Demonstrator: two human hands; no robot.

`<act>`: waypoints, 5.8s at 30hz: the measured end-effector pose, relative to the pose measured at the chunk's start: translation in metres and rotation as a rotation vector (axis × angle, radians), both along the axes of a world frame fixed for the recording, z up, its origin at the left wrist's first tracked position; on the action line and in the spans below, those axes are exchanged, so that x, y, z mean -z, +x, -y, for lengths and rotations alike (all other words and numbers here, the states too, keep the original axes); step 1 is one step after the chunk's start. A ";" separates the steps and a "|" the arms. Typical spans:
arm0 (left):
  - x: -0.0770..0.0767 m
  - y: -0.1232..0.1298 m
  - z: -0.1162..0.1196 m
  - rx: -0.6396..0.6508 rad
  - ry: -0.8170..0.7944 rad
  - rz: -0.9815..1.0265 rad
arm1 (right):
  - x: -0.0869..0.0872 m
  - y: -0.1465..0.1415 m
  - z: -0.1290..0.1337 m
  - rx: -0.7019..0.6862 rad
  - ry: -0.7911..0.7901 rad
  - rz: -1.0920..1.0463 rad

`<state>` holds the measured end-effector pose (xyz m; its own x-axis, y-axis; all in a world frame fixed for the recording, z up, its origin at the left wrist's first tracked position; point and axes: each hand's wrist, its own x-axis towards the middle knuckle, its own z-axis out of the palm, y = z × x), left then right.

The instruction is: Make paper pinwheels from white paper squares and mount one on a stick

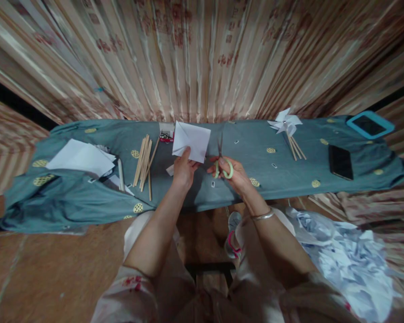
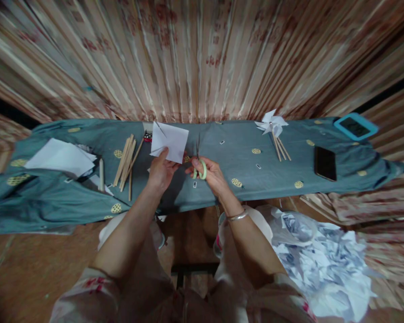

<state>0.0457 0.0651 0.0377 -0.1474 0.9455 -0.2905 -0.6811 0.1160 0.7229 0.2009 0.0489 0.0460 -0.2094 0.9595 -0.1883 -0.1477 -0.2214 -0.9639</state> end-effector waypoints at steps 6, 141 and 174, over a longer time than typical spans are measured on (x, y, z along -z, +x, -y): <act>-0.005 -0.004 -0.003 -0.006 0.025 0.011 | 0.002 -0.004 0.011 -0.259 0.007 0.104; -0.001 0.003 0.003 0.029 0.006 -0.085 | 0.015 -0.012 0.009 -0.174 -0.068 0.185; -0.007 0.005 0.003 -0.003 -0.033 -0.065 | 0.017 -0.012 0.007 -0.204 -0.017 0.219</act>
